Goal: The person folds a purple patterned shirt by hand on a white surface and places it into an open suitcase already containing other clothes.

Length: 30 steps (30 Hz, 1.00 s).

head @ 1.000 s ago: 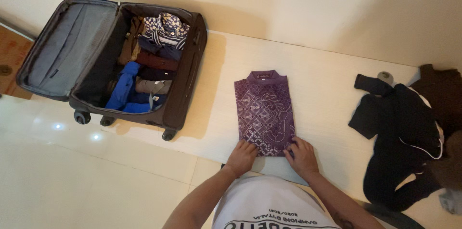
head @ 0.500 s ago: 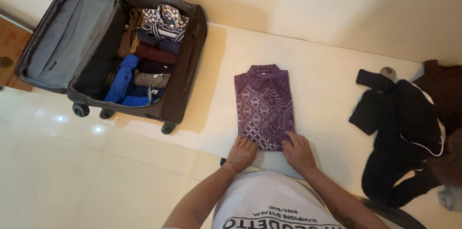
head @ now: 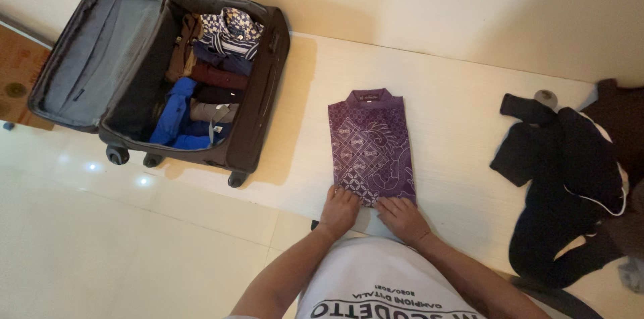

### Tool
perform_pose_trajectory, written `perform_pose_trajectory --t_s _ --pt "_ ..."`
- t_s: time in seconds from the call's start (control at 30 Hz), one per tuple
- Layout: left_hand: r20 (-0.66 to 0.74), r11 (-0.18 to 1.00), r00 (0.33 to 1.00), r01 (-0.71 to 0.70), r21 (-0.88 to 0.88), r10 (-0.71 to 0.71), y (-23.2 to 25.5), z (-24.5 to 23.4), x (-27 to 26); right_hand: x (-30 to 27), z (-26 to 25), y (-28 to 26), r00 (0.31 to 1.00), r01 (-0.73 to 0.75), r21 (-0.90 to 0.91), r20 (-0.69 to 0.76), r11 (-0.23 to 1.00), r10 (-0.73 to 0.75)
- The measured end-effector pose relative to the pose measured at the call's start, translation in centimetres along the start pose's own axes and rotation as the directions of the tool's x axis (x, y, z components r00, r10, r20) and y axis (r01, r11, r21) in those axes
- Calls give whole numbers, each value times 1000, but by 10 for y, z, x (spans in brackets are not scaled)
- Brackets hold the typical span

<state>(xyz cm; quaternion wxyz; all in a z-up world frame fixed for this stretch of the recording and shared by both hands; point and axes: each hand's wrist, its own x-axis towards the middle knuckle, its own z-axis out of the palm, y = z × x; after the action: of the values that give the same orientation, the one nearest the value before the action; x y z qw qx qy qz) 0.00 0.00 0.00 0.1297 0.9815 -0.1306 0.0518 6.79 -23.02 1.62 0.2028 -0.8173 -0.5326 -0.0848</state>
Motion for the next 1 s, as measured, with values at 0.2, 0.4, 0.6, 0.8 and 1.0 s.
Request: perform_pose_trajectory --t_s 0.2,0.4,0.6,0.8,1.0 --pt "55 978 979 201 -57 -197 5 0 10 6 15 13 1000 -18 -73 -15 997 17" --pt "122 979 972 203 1 -202 4 -6 16 7 26 21 992 -128 0 15 992 128" --pt "-21 977 980 -197 80 199 -5 -8 7 13 27 22 964 -262 96 59 960 258" --pt "-106 979 977 -194 -54 188 -2 -11 3 20 23 19 927 -373 140 88 917 364" --pt "13 986 989 -149 77 148 -8 8 14 29 14 17 863 -499 168 177 850 472"
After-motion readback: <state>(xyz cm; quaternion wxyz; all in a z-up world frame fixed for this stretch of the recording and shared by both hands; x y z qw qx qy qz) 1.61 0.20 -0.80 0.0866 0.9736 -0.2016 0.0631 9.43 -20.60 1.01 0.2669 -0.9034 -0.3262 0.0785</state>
